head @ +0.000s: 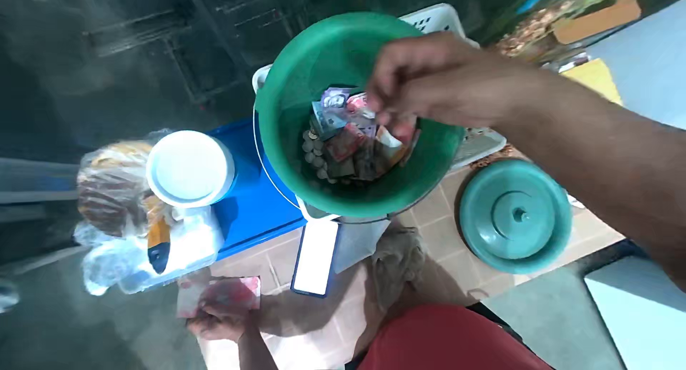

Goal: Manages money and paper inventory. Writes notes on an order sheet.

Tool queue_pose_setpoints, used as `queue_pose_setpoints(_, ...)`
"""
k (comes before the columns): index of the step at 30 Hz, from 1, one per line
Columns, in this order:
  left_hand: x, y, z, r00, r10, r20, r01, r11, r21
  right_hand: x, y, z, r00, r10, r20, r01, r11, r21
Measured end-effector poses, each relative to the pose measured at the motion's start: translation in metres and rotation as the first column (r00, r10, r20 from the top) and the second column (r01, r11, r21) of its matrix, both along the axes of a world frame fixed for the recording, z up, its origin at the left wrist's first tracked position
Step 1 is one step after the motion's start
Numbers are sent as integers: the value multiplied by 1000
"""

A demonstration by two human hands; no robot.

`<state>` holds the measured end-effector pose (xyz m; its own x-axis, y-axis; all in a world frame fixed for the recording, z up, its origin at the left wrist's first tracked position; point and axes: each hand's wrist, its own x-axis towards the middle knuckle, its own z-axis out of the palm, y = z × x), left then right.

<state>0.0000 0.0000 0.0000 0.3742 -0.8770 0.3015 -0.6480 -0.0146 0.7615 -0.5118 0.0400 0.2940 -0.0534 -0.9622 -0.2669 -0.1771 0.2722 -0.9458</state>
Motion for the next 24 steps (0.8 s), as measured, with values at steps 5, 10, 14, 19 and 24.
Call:
queue_pose_setpoints(5, 8, -4, -4, 980, -23, 197, 3, 995, 98, -50, 184, -21, 832, -549, 85, 541, 835, 99)
queue_pose_setpoints(10, 10, -10, 15, 998, 20, -52, -6, 967, 253, -91, 407, -180, 630, -297, -717, 747, 483, 457)
queue_pose_setpoints(14, 17, -8, 27, 978, 37, -204, 34, 942, 335, -68, 453, -232, 576, -451, -682, 816, 268, 512)
queue_pose_setpoints(19, 27, 8, 38, 937, 14, -349, 89, 956, 279, -71, 465, -222, 439, -542, -716, 898, 234, 373)
queue_pose_setpoints(24, 49, 34, 41, 837, 74, -543, 63, 971, 230, -55, 489, -227, 487, -694, -530, 831, 181, 527)
